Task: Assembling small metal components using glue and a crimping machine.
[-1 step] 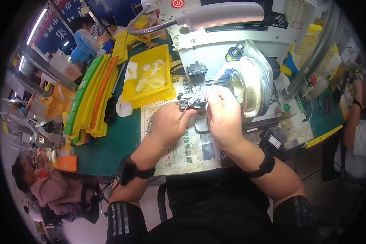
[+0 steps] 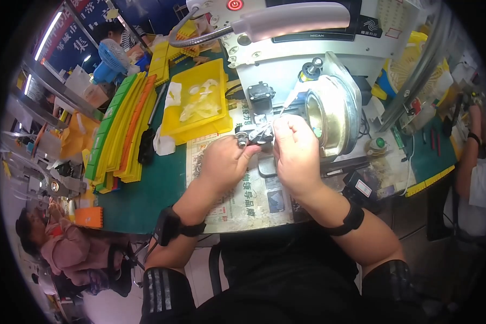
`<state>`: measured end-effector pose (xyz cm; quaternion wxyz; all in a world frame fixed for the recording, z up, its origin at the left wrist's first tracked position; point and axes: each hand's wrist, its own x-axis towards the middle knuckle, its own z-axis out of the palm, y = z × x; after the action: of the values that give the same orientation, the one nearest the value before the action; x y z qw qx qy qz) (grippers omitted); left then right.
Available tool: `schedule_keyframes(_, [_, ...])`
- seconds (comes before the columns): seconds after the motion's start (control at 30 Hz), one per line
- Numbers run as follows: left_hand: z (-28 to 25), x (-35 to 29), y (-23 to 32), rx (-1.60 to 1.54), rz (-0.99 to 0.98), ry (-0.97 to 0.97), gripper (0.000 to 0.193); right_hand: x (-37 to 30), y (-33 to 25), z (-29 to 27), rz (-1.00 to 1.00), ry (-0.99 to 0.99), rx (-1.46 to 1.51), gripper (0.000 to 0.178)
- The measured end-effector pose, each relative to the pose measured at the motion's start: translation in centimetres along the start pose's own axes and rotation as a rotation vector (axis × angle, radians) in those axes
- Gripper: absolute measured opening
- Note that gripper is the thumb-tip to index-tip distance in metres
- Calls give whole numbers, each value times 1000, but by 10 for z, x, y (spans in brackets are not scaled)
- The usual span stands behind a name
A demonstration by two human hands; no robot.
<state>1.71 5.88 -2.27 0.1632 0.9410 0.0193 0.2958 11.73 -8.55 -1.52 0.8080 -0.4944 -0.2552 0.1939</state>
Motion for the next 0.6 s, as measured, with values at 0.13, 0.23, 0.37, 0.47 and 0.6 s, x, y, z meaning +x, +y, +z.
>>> schedule_keyframes(0.13, [-4, -1, -5, -56, -52, -70, 33, 2, -2, 0, -54, 62, -68, 14])
schedule_keyframes(0.23, [-29, -1, -5, -116, -98, -114, 25, 3, 0, 7, -100, 73, -78, 12])
schedule_keyframes(0.37, [-59, -13, 15, -89, -180, 87, 9, -41, -21, -9, -1, -94, -287, 14])
schedule_keyframes(0.47, [-61, -5, 55, -220, -71, 104, 10, -71, -33, -31, 104, -169, -173, 12])
schedule_keyframes(0.6, [-41, 7, 74, -382, 15, -4, 10, -71, -36, -28, 131, -126, 67, 9])
